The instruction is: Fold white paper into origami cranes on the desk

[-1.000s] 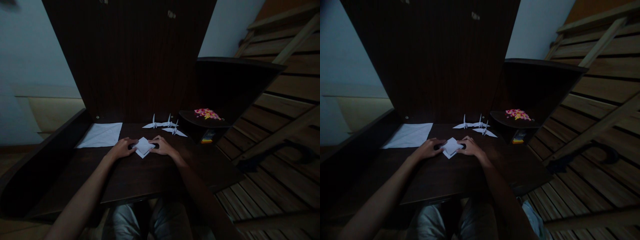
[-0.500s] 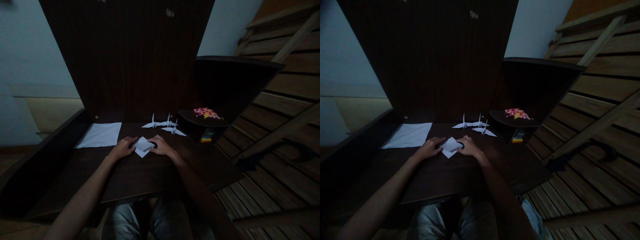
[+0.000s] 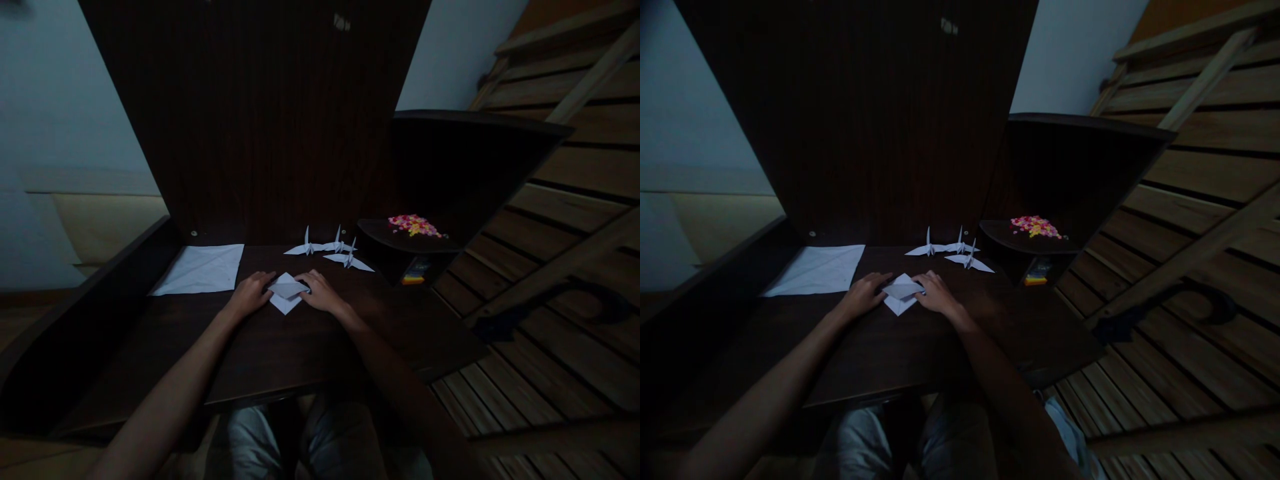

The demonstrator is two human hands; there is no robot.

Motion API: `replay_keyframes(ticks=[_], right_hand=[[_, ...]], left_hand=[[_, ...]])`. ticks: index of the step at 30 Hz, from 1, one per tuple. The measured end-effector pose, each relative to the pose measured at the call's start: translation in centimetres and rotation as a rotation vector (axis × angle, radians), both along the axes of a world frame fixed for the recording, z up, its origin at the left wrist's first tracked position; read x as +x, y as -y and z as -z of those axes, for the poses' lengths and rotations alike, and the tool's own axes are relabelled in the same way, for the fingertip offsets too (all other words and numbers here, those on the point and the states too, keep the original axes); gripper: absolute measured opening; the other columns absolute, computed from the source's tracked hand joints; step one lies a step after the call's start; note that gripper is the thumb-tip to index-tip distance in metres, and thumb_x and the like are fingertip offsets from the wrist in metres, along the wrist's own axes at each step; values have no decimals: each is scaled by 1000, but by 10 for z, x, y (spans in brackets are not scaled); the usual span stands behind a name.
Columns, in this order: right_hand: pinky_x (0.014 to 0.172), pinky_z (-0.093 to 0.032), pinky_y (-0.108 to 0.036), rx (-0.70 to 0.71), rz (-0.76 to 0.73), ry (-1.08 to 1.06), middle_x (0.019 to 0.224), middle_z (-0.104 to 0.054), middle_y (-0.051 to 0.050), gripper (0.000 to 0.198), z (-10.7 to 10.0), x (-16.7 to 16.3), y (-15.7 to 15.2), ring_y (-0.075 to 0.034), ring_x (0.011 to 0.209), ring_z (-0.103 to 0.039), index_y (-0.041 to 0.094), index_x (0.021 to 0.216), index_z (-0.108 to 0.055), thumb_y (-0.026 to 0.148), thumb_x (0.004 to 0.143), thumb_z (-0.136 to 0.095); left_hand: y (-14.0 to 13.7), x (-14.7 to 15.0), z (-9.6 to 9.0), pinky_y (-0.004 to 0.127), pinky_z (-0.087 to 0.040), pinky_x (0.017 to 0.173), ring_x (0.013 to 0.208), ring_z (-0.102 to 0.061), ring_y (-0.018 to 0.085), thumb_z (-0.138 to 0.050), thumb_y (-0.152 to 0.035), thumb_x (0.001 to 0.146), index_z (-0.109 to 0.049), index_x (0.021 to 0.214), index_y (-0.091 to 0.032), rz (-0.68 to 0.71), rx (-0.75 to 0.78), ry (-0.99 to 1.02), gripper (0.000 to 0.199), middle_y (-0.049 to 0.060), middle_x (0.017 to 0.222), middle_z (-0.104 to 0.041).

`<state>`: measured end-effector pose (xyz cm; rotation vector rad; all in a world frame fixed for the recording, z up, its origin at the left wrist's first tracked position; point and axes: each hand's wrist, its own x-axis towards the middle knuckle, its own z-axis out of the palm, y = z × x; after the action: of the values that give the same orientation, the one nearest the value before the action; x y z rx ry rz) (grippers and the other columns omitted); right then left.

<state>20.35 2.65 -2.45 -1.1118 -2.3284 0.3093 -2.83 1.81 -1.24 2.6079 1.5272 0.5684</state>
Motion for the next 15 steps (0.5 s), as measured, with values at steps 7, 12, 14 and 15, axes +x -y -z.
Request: replay_keyframes(ticks=[7, 12, 14, 15], right_hand=[[88, -42, -34, 32, 61, -39, 104, -65, -7, 29, 2, -7, 2, -20, 98, -51, 17, 107, -60, 9, 81, -53], [87, -42, -32, 44, 100, -47, 101, -65, -7, 26, 3, -12, 2, -20, 97, -52, 17, 105, -60, 8, 84, -47], [87, -42, -32, 53, 117, -38, 100, -65, -7, 24, 4, -13, 2, -20, 95, -52, 17, 104, -61, 9, 86, -46], [86, -42, -32, 58, 127, -30, 99, -65, -7, 24, 4, -14, 2, -20, 94, -52, 17, 104, -61, 10, 86, -46]], left_hand=[[-1, 5, 5, 35, -48, 93, 108, -59, 25, -50, -20, 83, -54, 126, -14, -62, 24, 51, 44, 13, 116, -64], [-1, 9, 4, 34, -47, 94, 108, -60, 24, -49, -19, 84, -58, 122, -15, -96, 39, 68, 39, 12, 117, -65], [0, 11, 2, 34, -47, 94, 108, -60, 24, -49, -19, 84, -59, 121, -15, -116, 35, 65, 38, 11, 117, -65], [1, 12, 1, 34, -47, 94, 108, -60, 23, -49, -20, 84, -59, 120, -15, -129, 30, 62, 38, 11, 117, -65]])
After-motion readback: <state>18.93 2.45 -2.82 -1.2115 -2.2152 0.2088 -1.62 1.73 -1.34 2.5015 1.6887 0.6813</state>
